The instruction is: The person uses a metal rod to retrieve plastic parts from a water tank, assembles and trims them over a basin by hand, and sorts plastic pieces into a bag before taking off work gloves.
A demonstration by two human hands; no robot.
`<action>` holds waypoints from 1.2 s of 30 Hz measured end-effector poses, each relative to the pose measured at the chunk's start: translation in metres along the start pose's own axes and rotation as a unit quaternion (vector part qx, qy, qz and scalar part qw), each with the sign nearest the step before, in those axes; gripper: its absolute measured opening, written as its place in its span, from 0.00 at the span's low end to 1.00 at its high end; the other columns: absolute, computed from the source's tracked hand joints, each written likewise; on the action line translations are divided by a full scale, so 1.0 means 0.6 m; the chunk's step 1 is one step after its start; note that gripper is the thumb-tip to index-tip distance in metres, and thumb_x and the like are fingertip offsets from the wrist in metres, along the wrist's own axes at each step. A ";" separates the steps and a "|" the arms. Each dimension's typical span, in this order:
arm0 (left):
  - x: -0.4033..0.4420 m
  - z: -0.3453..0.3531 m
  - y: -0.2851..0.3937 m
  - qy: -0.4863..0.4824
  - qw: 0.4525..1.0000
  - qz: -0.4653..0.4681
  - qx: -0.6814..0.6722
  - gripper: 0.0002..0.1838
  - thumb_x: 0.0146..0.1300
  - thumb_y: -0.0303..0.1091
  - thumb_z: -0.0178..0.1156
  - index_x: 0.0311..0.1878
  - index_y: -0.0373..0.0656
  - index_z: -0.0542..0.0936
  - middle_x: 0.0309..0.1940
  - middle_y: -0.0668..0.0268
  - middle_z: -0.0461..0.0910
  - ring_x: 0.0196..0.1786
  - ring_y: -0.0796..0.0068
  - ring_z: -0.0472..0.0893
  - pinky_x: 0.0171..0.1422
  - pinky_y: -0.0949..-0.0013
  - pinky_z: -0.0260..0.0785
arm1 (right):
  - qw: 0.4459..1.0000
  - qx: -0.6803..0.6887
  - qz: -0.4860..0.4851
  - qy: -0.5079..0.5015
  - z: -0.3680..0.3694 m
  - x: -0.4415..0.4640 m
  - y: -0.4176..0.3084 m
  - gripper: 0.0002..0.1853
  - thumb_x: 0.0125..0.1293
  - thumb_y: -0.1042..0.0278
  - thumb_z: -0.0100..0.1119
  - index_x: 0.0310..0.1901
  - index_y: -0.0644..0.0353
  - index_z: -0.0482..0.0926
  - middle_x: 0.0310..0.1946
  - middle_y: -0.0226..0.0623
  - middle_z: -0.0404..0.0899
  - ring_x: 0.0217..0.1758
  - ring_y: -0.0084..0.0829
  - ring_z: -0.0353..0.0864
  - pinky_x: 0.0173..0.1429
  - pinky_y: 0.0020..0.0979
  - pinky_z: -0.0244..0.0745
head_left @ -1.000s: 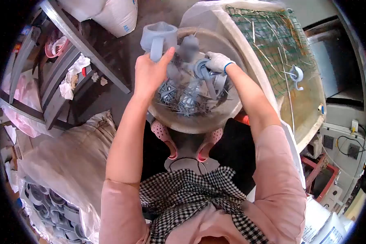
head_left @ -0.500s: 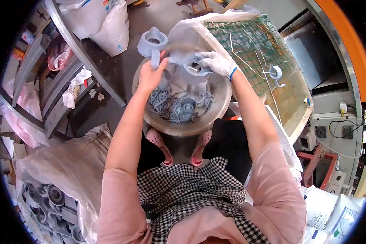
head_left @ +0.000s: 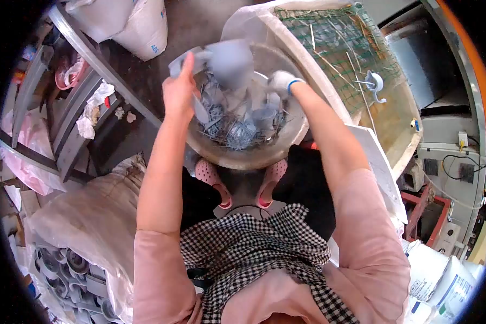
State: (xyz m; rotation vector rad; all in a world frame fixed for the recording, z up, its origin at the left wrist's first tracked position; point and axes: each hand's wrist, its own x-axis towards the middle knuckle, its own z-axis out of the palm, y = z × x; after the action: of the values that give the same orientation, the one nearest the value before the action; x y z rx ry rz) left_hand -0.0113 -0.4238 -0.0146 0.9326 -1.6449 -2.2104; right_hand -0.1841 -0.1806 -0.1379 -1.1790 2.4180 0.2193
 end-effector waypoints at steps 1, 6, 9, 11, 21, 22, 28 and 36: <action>0.011 -0.006 0.001 0.000 0.998 -0.019 -0.052 0.23 0.57 0.55 0.70 0.25 0.48 0.71 0.18 0.74 0.63 0.20 0.79 0.63 0.26 0.72 0.57 | 0.974 0.167 0.136 -0.075 0.027 0.003 -0.027 0.18 0.58 0.63 0.63 0.49 0.60 0.83 0.47 0.45 0.83 0.46 0.45 0.84 0.50 0.37 0.80; 0.025 -0.004 0.015 -0.059 0.977 -0.076 -0.190 0.14 0.63 0.40 0.66 0.36 0.38 0.76 0.21 0.69 0.70 0.23 0.76 0.70 0.28 0.69 0.68 | 0.970 0.072 0.226 -0.054 0.218 0.023 -0.153 0.15 0.61 0.66 0.56 0.50 0.58 0.81 0.48 0.43 0.82 0.51 0.41 0.83 0.54 0.45 0.76; 0.021 0.006 0.025 -0.026 0.981 -0.083 -0.172 0.14 0.63 0.39 0.66 0.37 0.37 0.77 0.22 0.68 0.72 0.24 0.76 0.71 0.29 0.69 0.68 | 0.966 -0.058 0.225 0.114 0.276 0.025 -0.183 0.18 0.65 0.69 0.51 0.57 0.57 0.73 0.46 0.41 0.81 0.50 0.39 0.82 0.56 0.44 0.74; 0.031 -0.005 0.016 -0.053 0.979 -0.065 -0.186 0.14 0.63 0.39 0.66 0.37 0.36 0.78 0.23 0.67 0.75 0.24 0.75 0.72 0.31 0.68 0.69 | 0.976 0.028 0.210 0.042 0.258 0.026 -0.176 0.18 0.67 0.70 0.47 0.59 0.54 0.67 0.44 0.39 0.79 0.51 0.38 0.79 0.58 0.44 0.71; 0.038 -0.021 -0.007 -0.084 0.996 -0.021 -0.034 0.14 0.62 0.39 0.67 0.42 0.38 0.79 0.31 0.65 0.81 0.34 0.74 0.80 0.40 0.71 0.74 | 0.830 0.528 0.077 0.161 -0.039 -0.025 -0.014 0.26 0.53 0.60 0.60 0.54 0.66 0.79 0.46 0.42 0.82 0.49 0.33 0.79 0.54 0.32 0.73; 0.038 -0.020 -0.010 -0.095 0.995 0.002 -0.023 0.16 0.63 0.40 0.66 0.43 0.37 0.80 0.36 0.62 0.82 0.37 0.72 0.81 0.44 0.70 0.74 | 0.759 0.635 0.039 0.141 -0.063 -0.043 -0.013 0.23 0.56 0.61 0.59 0.51 0.66 0.80 0.43 0.37 0.82 0.44 0.28 0.77 0.51 0.30 0.72; 0.025 -0.011 -0.038 -0.108 0.969 0.135 0.174 0.21 0.64 0.46 0.64 0.49 0.35 0.79 0.38 0.68 0.81 0.40 0.78 0.75 0.47 0.70 0.67 | 0.467 0.877 -0.049 0.101 -0.065 -0.076 0.015 0.14 0.61 0.66 0.56 0.46 0.62 0.80 0.34 0.31 0.80 0.36 0.25 0.79 0.36 0.31 0.74; 0.004 -0.007 -0.068 -0.255 0.933 0.181 0.175 0.17 0.58 0.38 0.68 0.44 0.35 0.79 0.37 0.67 0.80 0.39 0.77 0.75 0.44 0.71 0.69 | 0.361 0.914 -0.185 0.028 -0.128 -0.129 -0.045 0.22 0.66 0.65 0.49 0.58 0.70 0.70 0.50 0.51 0.78 0.51 0.45 0.79 0.59 0.46 0.77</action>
State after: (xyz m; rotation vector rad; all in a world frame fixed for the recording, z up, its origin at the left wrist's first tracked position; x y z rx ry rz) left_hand -0.0031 -0.4142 -0.0535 0.0715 -2.2709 -2.0334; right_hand -0.1457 -0.1676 -0.0332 -0.2882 0.7764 -2.0247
